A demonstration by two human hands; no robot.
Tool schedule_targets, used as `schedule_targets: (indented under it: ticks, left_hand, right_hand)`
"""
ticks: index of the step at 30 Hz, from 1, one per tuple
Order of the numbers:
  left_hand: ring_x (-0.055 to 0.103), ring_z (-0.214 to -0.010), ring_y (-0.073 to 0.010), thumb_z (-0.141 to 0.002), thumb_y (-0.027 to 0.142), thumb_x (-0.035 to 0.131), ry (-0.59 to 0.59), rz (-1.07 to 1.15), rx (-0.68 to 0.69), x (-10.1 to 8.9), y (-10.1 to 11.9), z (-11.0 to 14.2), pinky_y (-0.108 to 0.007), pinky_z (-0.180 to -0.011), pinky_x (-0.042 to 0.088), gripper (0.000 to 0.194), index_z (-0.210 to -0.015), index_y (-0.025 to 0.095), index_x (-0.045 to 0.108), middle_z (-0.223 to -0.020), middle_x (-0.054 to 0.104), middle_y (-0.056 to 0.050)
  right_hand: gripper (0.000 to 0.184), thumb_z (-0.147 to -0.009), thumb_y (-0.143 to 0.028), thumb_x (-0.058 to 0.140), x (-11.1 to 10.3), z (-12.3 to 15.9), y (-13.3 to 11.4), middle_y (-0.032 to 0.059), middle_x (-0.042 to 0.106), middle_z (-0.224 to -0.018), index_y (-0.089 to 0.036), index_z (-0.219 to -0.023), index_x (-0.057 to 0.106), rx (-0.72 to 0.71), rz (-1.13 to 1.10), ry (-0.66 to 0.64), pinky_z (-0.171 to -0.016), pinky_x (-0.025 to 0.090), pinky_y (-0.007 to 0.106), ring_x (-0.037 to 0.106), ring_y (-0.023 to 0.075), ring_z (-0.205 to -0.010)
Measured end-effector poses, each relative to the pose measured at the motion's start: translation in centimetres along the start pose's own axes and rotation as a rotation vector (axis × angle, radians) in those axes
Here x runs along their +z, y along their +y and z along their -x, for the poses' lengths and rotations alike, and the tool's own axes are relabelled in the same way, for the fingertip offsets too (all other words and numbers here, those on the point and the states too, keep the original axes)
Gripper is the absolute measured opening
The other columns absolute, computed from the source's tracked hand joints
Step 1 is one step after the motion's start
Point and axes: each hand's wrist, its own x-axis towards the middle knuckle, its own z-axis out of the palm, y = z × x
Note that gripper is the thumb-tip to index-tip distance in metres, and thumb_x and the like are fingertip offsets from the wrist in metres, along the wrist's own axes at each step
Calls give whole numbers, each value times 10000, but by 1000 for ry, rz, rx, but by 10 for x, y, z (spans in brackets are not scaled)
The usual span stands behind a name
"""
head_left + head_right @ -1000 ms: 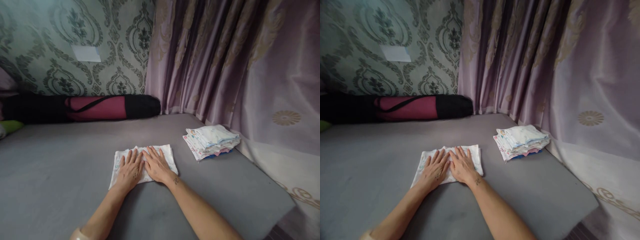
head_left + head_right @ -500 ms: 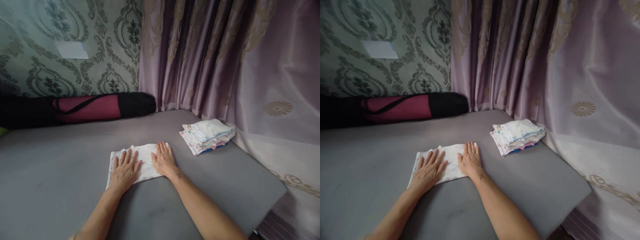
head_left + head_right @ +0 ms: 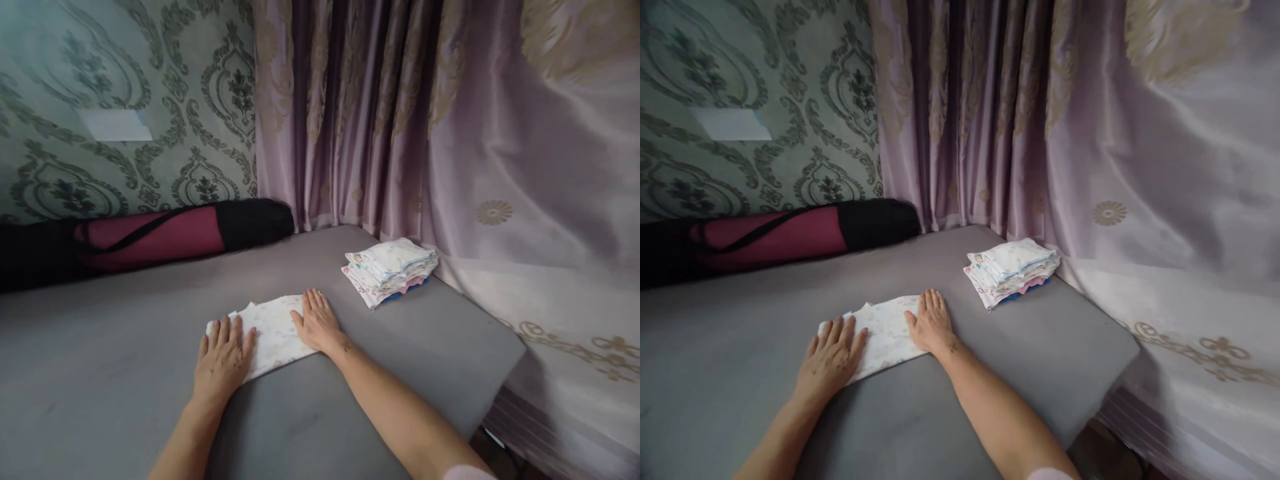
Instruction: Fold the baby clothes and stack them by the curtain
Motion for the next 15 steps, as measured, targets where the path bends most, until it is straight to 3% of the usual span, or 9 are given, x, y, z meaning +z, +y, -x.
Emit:
schedule_targets:
  ticks: [8,12,15]
  left_hand:
    - [311,-1383,-336,-938,463,292,-123,79,-42,9,-6,-2,-484,-1097,272,617,-1422,99,412,-1474,398,-177]
    - [319,-1382,-311,-951,472,241,-181,173,-76,-1,-6,-5,-485,-1079,308,595,-1404,136,432,-1479,403,-145]
    - [328,-1379,-308,-965,446,224,-155,198,-102,-11,-3,-5,-495,-1099,278,561,-1351,144,496,-1448,452,-133]
  right_hand:
    - [713,-971,-473,247,11,0,7,243,289,-1510,61,-1437,314,28,10,-38,-1167,124,441,198,314,-1430]
    - [711,-972,-486,227,0,-5,8,230,286,-1517,36,-1447,311,39,-34,-135,-1161,137,447,190,306,-1434]
    - [699,-978,-503,172,-13,-8,5,198,297,-1522,-16,-1457,322,28,-76,-175,-1154,138,482,195,301,-1434]
